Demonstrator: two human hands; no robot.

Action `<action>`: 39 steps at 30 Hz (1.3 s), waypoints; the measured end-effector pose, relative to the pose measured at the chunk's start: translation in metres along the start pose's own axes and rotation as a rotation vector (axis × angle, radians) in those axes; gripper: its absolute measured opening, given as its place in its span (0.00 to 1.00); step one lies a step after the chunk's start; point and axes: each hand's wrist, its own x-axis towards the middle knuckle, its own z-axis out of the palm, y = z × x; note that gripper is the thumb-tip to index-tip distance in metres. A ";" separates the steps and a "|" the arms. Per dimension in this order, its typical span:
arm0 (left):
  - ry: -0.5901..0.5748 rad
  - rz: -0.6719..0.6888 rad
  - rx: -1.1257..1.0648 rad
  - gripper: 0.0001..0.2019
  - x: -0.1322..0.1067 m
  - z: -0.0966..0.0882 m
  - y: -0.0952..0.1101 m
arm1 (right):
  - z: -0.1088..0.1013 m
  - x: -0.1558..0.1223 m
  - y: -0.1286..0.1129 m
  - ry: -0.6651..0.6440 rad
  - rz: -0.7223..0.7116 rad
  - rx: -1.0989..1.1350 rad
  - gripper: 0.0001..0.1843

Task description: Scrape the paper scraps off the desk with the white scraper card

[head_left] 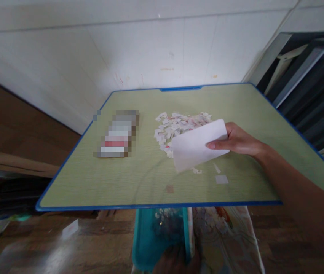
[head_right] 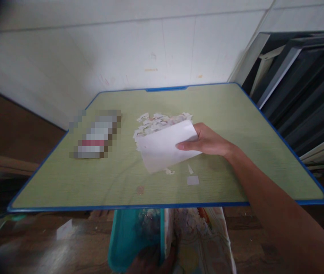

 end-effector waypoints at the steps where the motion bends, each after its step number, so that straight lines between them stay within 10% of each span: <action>1: 0.006 0.009 0.002 0.22 0.000 0.001 0.000 | -0.001 0.000 0.000 0.020 -0.007 -0.001 0.17; 39: -0.028 0.017 -0.014 0.22 0.001 -0.006 0.000 | -0.022 -0.013 -0.006 0.194 0.072 -0.028 0.11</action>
